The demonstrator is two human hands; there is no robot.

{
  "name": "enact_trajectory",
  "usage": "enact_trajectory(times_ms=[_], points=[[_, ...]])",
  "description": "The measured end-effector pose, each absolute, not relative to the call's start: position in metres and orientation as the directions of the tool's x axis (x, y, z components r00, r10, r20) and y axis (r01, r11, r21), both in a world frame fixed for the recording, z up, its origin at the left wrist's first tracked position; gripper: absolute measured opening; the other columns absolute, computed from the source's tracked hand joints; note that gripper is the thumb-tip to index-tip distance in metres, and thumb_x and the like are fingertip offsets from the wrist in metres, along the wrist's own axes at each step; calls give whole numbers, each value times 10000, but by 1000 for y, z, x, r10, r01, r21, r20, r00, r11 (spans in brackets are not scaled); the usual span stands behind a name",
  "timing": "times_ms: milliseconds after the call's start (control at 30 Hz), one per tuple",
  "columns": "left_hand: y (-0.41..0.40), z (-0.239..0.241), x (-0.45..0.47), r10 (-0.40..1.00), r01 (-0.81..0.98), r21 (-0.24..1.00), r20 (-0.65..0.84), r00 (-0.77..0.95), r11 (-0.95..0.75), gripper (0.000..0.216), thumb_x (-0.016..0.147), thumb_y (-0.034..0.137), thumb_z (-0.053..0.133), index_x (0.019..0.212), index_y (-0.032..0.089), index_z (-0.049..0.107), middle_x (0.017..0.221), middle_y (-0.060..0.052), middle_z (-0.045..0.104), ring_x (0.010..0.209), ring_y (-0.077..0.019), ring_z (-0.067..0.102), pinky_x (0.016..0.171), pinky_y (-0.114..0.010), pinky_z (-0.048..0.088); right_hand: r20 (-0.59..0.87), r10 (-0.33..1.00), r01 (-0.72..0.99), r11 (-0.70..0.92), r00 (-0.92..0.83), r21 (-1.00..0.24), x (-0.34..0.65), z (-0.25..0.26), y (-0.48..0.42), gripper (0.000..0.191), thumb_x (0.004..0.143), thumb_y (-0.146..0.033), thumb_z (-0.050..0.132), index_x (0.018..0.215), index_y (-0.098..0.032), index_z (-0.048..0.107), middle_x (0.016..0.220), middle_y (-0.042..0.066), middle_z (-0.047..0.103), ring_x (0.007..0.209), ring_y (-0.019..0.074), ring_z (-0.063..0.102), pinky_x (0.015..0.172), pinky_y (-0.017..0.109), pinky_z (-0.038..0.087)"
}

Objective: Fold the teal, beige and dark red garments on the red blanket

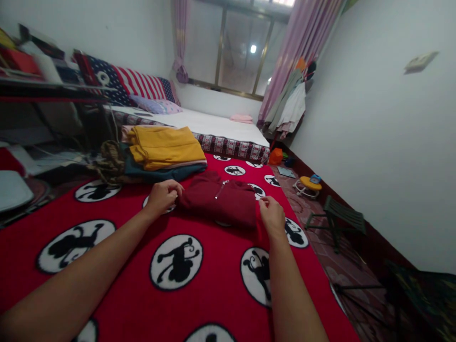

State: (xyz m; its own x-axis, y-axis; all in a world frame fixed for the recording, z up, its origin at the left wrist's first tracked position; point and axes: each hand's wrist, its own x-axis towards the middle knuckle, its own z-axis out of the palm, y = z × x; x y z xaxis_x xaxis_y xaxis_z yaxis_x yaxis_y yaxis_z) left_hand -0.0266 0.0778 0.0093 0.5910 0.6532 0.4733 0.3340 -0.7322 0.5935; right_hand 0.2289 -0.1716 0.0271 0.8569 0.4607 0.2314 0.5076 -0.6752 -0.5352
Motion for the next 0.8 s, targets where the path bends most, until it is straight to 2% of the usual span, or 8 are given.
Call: enact_trajectory(times_ms=[67,133,200,400,500,633,700,800], points=[[76,12,-24,759,449,626,412,504,-638,232,800,256,508,903,218,713,965,-48,718,880,-216,662,842,-311,497,159,489,489,-681,858,-545,225,28,-168,407,866,-436,507,1107,-156,678,992,122,728,973,268,674,863,364,492],[73,11,-21,812,520,643,308,496,-562,439,808,472,573,1144,199,649,972,-83,717,895,-256,668,827,-343,502,116,514,487,-683,850,-544,219,26,-161,517,867,-536,491,1129,-121,654,1080,167,700,1050,294,647,894,380,477],[69,8,-17,823,549,647,236,516,-530,627,770,580,611,1250,178,581,944,-98,717,915,-279,670,829,-357,499,102,510,474,-683,854,-556,213,20,-155,584,848,-573,510,1179,-105,618,1167,195,663,1116,314,615,934,400,458],[60,2,-11,832,495,720,209,514,-486,607,739,420,715,1267,165,556,1073,-110,690,998,-262,648,862,-332,494,124,503,398,-487,856,-777,200,10,-144,880,665,-449,732,1399,-101,396,1356,195,545,1220,281,551,1029,383,416],[57,3,-10,840,483,744,191,508,-462,601,736,383,725,1275,175,557,1089,-109,689,1005,-272,647,871,-353,499,167,535,405,-367,828,-837,193,13,-143,838,621,-415,746,1353,-127,455,1389,176,517,1251,276,521,1059,386,393],[51,6,-8,778,429,731,219,589,-531,394,758,285,695,1138,189,652,1129,-87,693,1068,-266,634,937,-343,478,201,604,430,-261,771,-864,183,12,-137,796,604,-479,748,1308,-191,511,1361,119,547,1233,268,533,1042,381,418],[49,5,-7,769,427,718,235,594,-549,370,777,282,674,1132,181,657,1149,-90,691,1094,-275,627,963,-355,469,232,572,435,-249,787,-865,178,8,-133,853,579,-471,766,1337,-194,489,1376,120,531,1247,274,518,1048,382,414],[46,2,-5,781,424,721,261,567,-549,446,824,352,630,1232,173,612,1240,-110,653,1139,-299,607,1000,-402,451,229,512,379,-211,828,-901,170,3,-127,956,517,-390,790,1381,-164,450,1376,139,528,1226,283,533,1034,389,429]])
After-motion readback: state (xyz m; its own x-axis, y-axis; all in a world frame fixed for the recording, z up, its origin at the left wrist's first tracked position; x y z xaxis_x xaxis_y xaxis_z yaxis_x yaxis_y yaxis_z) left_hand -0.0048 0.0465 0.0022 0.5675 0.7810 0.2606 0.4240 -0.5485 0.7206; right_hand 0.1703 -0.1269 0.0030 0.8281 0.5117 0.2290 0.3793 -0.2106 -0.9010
